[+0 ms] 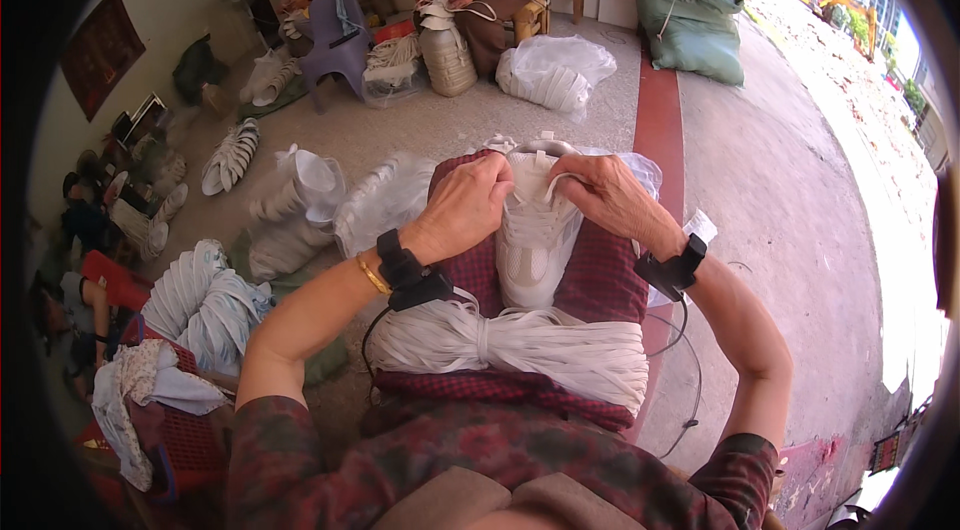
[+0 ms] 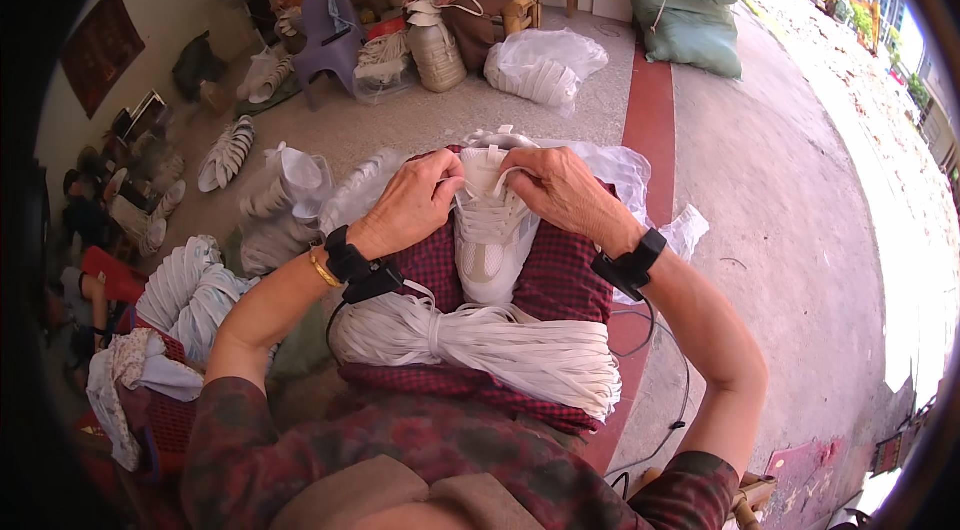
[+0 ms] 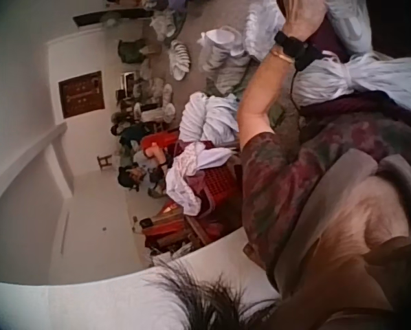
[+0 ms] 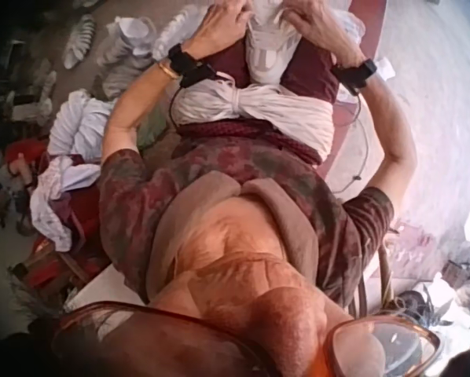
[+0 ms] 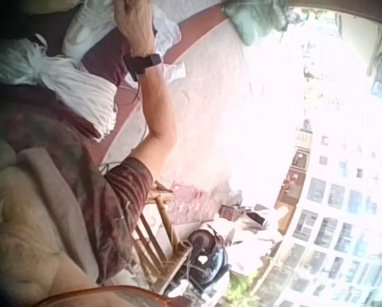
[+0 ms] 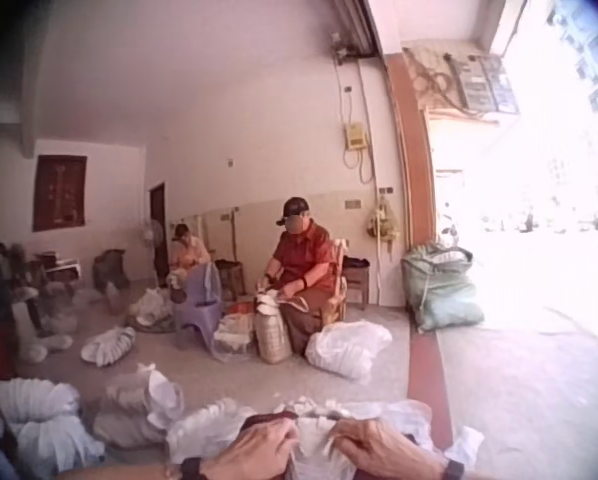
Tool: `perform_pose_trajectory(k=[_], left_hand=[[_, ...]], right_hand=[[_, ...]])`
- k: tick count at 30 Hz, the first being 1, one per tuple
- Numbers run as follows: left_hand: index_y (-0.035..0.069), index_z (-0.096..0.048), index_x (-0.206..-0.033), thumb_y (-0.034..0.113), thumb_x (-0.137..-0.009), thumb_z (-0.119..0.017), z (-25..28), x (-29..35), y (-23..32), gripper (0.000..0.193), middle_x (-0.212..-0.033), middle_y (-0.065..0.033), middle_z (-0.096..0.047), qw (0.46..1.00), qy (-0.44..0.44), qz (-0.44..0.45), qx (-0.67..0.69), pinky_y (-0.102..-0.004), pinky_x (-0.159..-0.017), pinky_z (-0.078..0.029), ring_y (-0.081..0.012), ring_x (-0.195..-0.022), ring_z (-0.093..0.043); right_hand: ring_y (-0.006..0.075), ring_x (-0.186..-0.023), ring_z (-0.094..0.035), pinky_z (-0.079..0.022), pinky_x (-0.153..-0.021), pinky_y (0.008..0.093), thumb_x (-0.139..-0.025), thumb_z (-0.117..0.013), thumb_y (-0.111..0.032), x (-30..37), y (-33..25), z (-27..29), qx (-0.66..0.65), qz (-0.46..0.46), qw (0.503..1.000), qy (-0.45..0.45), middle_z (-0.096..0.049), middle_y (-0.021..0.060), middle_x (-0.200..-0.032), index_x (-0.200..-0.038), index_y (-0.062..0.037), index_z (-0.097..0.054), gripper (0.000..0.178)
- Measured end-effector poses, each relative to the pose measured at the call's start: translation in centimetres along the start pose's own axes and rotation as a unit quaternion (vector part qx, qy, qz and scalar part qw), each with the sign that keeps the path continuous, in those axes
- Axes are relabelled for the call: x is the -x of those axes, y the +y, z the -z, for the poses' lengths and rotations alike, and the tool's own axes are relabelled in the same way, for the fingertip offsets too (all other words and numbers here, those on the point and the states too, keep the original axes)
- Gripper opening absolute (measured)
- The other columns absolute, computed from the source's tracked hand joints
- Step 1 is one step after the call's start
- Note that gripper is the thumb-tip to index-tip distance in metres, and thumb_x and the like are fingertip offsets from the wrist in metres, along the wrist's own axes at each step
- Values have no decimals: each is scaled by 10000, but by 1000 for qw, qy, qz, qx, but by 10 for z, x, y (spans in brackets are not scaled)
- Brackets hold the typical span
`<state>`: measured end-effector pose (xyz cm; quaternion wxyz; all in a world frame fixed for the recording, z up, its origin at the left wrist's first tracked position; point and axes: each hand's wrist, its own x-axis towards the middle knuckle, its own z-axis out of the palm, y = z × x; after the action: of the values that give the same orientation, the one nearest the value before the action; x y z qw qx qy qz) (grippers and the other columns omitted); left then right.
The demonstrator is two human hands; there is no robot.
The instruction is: Lace a white sneaker while sitting in a factory environment.
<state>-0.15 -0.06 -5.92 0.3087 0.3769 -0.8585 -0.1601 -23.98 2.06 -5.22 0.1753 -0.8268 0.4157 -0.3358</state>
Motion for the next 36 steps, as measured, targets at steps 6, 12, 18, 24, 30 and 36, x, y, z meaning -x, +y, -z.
perform_pose_trajectory(k=[6,12,18,24,30,36], left_hand=[[-40,-516,-950,40,-933,-565,-5,1,-1,95,-858,-202,-602,999,19,-25,26,-409,-761,-482,-352,-809,-608],[-36,-521,-953,43,-933,-571,-2,0,-2,97,-858,-196,-600,999,0,-38,25,-406,-759,-480,-342,-802,-606],[-27,-565,-934,65,-930,-605,2,7,-11,101,-850,-155,-624,997,15,-73,16,-378,-716,-484,-283,-751,-598],[-10,-659,-973,127,-933,-654,22,10,1,143,-760,-72,-648,999,3,-20,50,-310,-598,-461,-125,-644,-568],[0,-690,-941,155,-958,-640,43,19,-2,164,-716,11,-632,985,-99,104,96,-246,-596,-445,-56,-635,-527],[13,-689,-881,224,-984,-632,39,12,-22,242,-917,0,-622,962,-156,21,223,-249,-684,-458,-73,-760,-547]], right_hand=[[355,-841,-641,-496,-744,443,-778,-752,-143,10,-8,-15,50,54,997,-9,-624,158,-868,-950,-33,-724,206],[346,-882,-656,-509,-767,461,-759,-746,-128,9,-12,-18,78,0,997,-19,-638,146,-916,-945,-22,-720,215],[288,-768,-662,-506,-692,397,-820,-684,-107,3,-3,-22,-11,15,999,27,-681,127,-842,-921,-5,-682,144],[124,-696,-557,-465,-659,323,-902,-660,-168,6,14,-6,-150,-56,987,-32,-643,54,-733,-942,24,-670,196],[84,-569,-445,-366,-533,278,-974,-524,-232,13,2,18,-170,-121,977,-47,-501,-16,-629,-794,4,-614,311],[24,-473,-224,-167,-440,242,-974,-510,-184,47,27,55,-505,-150,832,174,-296,-86,-588,-635,-153,-373,368]])
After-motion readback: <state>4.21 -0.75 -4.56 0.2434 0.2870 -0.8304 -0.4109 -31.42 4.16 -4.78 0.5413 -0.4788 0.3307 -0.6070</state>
